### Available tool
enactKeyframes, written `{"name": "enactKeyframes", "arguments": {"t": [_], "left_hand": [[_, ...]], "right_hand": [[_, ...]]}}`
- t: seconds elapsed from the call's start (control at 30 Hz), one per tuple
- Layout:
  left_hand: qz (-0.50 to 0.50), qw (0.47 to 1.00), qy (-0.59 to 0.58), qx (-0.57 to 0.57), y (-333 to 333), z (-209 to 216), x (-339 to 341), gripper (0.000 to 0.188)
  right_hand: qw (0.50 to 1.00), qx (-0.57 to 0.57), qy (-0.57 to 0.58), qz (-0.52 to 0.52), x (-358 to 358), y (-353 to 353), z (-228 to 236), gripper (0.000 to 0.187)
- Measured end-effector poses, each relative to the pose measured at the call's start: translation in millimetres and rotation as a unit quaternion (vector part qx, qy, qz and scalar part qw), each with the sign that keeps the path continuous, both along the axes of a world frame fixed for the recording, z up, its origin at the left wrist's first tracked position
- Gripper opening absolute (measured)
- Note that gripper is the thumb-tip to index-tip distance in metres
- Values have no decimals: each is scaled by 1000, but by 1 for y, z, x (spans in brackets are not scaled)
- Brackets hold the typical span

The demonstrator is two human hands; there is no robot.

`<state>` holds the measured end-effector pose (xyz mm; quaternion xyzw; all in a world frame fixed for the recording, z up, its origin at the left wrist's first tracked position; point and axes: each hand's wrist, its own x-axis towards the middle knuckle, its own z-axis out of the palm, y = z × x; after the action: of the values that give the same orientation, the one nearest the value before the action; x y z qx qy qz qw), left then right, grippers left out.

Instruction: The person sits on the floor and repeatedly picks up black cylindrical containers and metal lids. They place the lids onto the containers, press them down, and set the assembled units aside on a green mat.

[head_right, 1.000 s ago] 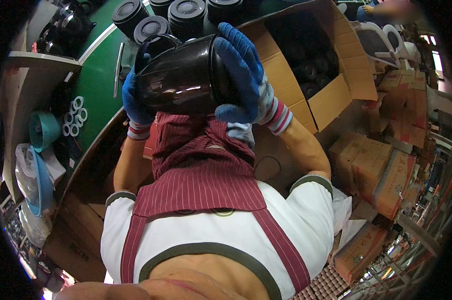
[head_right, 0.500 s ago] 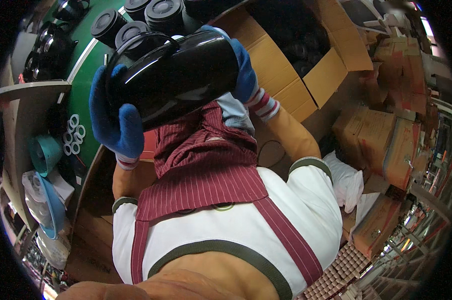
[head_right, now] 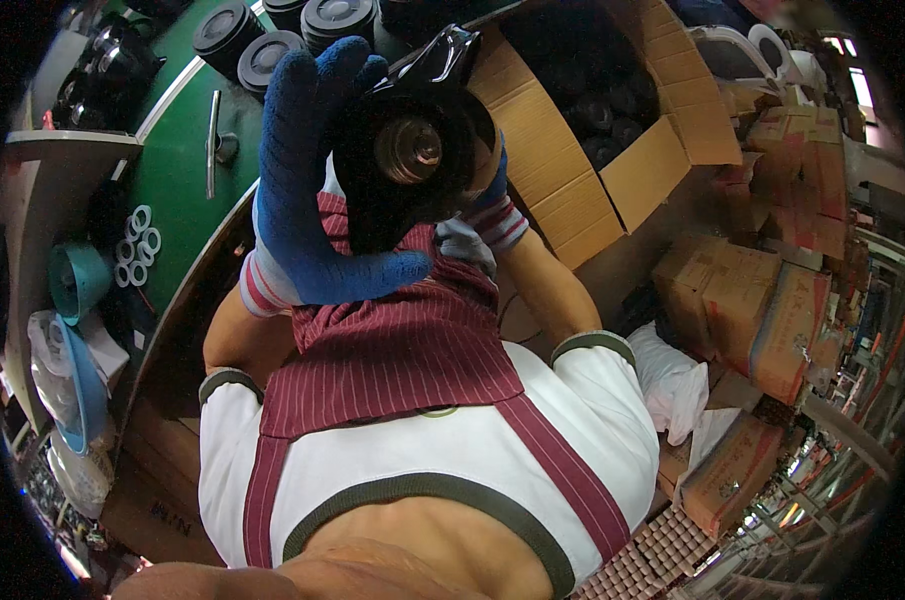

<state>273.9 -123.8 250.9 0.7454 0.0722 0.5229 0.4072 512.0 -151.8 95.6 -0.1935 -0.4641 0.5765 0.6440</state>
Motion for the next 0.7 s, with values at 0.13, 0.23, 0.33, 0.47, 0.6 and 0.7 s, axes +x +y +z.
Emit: {"name": "enactKeyframes", "arguments": {"t": [0.13,0.23,0.33,0.47,0.6,0.7], "left_hand": [[5,1000,6,0,-1,2,-1,134],[13,1000,-3,4,-1,1,0,124],[78,994,63,44,0,6,-9,99],[182,976,117,-10,-4,-13,-35,58],[5,851,-59,-522,1,-104,-53,49],[-245,589,-337,-693,-2,-117,-51,50]], "right_hand": [[995,-86,49,13,-2,-5,5,50],[995,-91,-30,-17,5,-2,-15,54],[985,-138,-71,-80,13,-3,-21,61],[982,-163,94,-22,33,-9,35,61],[866,91,-411,-270,-13,-13,121,61],[819,162,-454,-310,-30,-15,127,42]]}}
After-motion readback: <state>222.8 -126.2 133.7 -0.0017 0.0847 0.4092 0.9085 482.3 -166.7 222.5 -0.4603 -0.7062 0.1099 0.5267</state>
